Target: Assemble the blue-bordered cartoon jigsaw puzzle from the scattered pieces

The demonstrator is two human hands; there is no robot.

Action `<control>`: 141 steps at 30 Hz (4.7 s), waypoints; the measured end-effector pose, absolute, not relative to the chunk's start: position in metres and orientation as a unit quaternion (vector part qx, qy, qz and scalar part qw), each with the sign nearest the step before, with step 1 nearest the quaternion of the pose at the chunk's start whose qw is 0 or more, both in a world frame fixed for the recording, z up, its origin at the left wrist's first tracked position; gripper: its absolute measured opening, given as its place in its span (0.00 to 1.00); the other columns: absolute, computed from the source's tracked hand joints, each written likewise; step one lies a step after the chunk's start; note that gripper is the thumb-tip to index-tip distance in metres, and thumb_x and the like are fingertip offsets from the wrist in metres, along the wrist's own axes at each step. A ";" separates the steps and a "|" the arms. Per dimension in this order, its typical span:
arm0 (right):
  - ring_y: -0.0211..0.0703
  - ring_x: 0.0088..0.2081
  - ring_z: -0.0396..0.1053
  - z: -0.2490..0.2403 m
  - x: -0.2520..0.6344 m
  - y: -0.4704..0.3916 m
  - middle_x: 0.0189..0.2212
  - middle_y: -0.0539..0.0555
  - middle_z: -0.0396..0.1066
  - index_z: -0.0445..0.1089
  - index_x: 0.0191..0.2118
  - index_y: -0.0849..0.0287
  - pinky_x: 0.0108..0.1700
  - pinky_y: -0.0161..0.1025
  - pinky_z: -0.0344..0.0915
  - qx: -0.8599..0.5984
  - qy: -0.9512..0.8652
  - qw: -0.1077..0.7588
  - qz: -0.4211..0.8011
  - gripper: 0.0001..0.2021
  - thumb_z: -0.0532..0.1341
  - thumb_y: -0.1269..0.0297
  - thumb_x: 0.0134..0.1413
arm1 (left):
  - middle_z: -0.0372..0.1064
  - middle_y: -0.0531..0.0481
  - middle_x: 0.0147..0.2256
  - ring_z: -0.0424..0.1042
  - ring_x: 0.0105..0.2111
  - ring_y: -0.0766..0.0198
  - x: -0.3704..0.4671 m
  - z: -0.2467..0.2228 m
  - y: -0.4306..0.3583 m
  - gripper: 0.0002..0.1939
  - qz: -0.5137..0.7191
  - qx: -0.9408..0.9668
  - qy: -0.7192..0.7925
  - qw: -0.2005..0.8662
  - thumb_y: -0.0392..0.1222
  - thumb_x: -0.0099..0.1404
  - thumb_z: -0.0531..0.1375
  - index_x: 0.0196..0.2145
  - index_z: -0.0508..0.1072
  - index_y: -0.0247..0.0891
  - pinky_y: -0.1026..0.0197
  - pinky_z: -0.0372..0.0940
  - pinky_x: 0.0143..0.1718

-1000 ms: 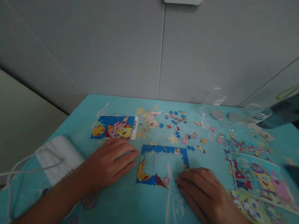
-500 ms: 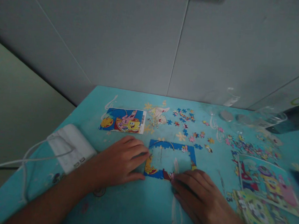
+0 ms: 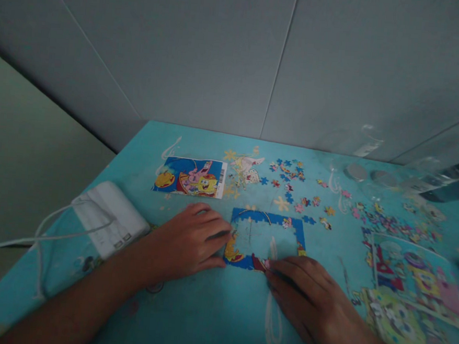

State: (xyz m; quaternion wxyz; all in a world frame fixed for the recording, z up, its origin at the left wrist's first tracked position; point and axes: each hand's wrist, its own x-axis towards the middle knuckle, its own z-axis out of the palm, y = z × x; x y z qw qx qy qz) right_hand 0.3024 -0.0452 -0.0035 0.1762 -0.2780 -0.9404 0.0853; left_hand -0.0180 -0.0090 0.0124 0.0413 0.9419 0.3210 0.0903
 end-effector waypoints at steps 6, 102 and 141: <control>0.50 0.54 0.69 -0.004 0.303 -0.045 0.53 0.59 0.73 0.71 0.58 0.63 0.59 0.50 0.68 -0.277 -0.941 0.170 0.092 0.18 0.60 0.73 0.65 | 0.69 0.49 0.53 0.66 0.51 0.54 -0.018 0.011 -0.010 0.19 0.100 0.944 0.313 0.037 0.51 0.73 0.60 0.54 0.69 0.36 0.47 0.55 0.55; 0.47 0.45 0.69 0.017 0.338 -0.018 0.43 0.54 0.74 0.76 0.47 0.52 0.47 0.48 0.61 -0.359 -0.894 0.186 0.194 0.08 0.62 0.67 0.65 | 0.70 0.44 0.46 0.68 0.46 0.55 -0.018 0.010 -0.009 0.20 0.149 0.945 0.291 -0.015 0.34 0.73 0.58 0.61 0.66 0.33 0.48 0.62 0.52; 0.37 0.24 0.66 0.011 0.348 -0.031 0.23 0.45 0.67 0.64 0.55 0.55 0.32 0.38 0.64 -0.446 -0.802 0.334 0.217 0.16 0.49 0.76 0.67 | 0.59 0.55 0.24 0.60 0.26 0.63 -0.023 0.008 -0.018 0.16 0.158 0.928 0.335 0.033 0.34 0.74 0.55 0.26 0.63 0.38 0.55 0.58 0.37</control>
